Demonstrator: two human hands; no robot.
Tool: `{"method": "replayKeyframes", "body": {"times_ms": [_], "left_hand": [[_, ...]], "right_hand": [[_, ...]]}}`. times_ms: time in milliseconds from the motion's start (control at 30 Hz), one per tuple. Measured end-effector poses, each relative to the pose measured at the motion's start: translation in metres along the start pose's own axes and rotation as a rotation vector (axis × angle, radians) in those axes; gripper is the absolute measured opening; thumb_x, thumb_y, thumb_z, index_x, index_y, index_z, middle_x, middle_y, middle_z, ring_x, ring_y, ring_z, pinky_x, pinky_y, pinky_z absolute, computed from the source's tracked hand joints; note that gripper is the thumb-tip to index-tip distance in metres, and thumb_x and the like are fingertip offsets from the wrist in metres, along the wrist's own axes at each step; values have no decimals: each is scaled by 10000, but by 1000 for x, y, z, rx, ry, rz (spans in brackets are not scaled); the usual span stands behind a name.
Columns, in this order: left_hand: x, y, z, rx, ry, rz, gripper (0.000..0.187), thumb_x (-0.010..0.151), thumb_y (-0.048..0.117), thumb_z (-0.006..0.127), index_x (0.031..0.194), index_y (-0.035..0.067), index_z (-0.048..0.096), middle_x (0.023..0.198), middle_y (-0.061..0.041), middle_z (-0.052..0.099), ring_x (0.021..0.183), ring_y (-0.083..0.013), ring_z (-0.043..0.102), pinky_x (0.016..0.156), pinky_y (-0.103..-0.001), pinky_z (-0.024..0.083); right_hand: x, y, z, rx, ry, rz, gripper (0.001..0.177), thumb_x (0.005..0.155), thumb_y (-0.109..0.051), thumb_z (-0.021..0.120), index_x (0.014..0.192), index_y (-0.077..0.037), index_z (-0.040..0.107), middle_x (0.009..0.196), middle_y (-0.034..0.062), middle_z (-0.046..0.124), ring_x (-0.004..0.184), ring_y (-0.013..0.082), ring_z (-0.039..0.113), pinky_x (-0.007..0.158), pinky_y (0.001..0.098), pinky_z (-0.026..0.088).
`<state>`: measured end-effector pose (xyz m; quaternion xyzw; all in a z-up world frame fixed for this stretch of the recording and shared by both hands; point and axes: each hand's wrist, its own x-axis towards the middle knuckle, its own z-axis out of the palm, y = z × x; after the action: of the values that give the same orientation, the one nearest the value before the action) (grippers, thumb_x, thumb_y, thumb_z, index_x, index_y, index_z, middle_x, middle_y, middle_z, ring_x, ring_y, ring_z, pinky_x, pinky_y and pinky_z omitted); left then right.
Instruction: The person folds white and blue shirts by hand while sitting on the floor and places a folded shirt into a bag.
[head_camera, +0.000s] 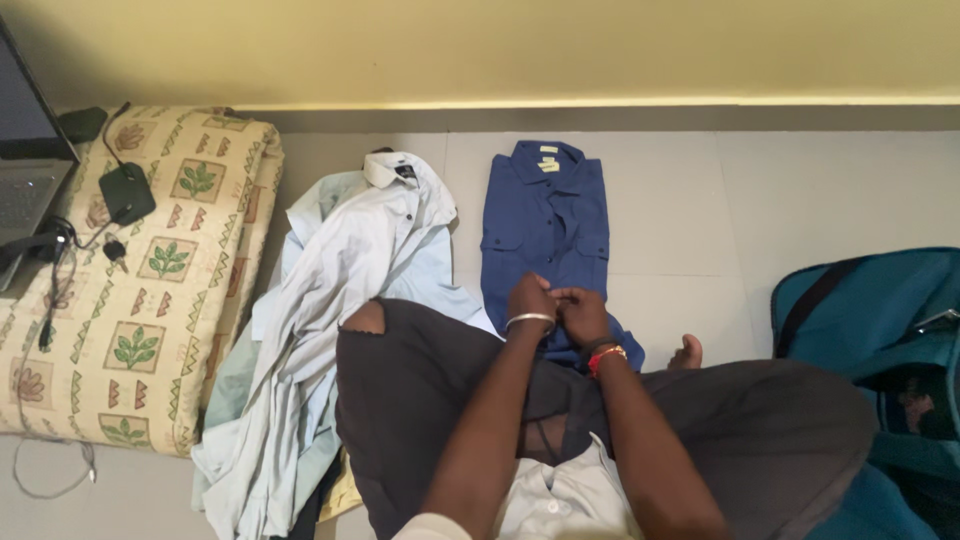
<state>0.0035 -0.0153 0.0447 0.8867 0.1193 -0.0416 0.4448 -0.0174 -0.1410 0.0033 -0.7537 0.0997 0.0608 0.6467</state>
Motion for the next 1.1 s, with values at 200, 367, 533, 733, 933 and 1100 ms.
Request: {"method": "replayKeyframes", "body": {"times_ms": [200, 367, 533, 733, 933, 1100], "left_hand": [[9, 9, 26, 133, 24, -52, 242, 790, 149, 818, 1004, 79, 727, 1046, -196, 742, 1022, -377, 710, 862, -461, 558], [18, -13, 42, -27, -113, 15, 223, 759, 226, 872, 883, 75, 766, 906, -169, 763, 883, -350, 753, 794, -419, 588], [26, -42, 8, -166, 125, 256, 241, 742, 220, 846, 899, 95, 712, 891, -108, 756, 872, -307, 757, 806, -405, 590], [36, -11, -67, 279, 103, -214, 589, 743, 303, 902, 1197, 94, 591, 1140, -171, 661, 1071, -407, 658, 887, -504, 518], [57, -37, -41, 138, -136, -197, 648, 752, 257, 904, 1248, 49, 542, 1182, -226, 687, 1112, -409, 680, 940, -465, 557], [85, -41, -34, -107, 202, 184, 426, 832, 182, 808, 1200, 123, 600, 1140, -179, 747, 1097, -386, 725, 952, -449, 556]], "right_hand": [[12, 30, -17, 201, -85, 52, 263, 847, 31, 659, 1102, 44, 721, 991, 110, 775, 874, 151, 731, 791, 280, 579], [4, 32, -18, -214, 94, -116, 219, 860, -39, 654, 1071, 8, 691, 911, 123, 763, 848, 212, 744, 774, 329, 589], [-3, -21, -26, -413, 0, -151, 186, 884, -194, 756, 996, -49, 728, 887, 123, 773, 850, 286, 772, 776, 363, 592], [2, -69, -55, -642, 367, 77, 575, 843, -459, 779, 1197, -28, 638, 1072, 224, 730, 1019, 393, 711, 868, 477, 556], [2, -54, -38, -845, 160, 363, 548, 817, -506, 766, 1160, -87, 679, 1156, 225, 715, 1100, 419, 682, 933, 503, 541], [3, -81, -49, -677, 497, 161, 402, 981, -415, 655, 1197, -77, 676, 1078, 252, 717, 1045, 467, 670, 883, 544, 533]]}}
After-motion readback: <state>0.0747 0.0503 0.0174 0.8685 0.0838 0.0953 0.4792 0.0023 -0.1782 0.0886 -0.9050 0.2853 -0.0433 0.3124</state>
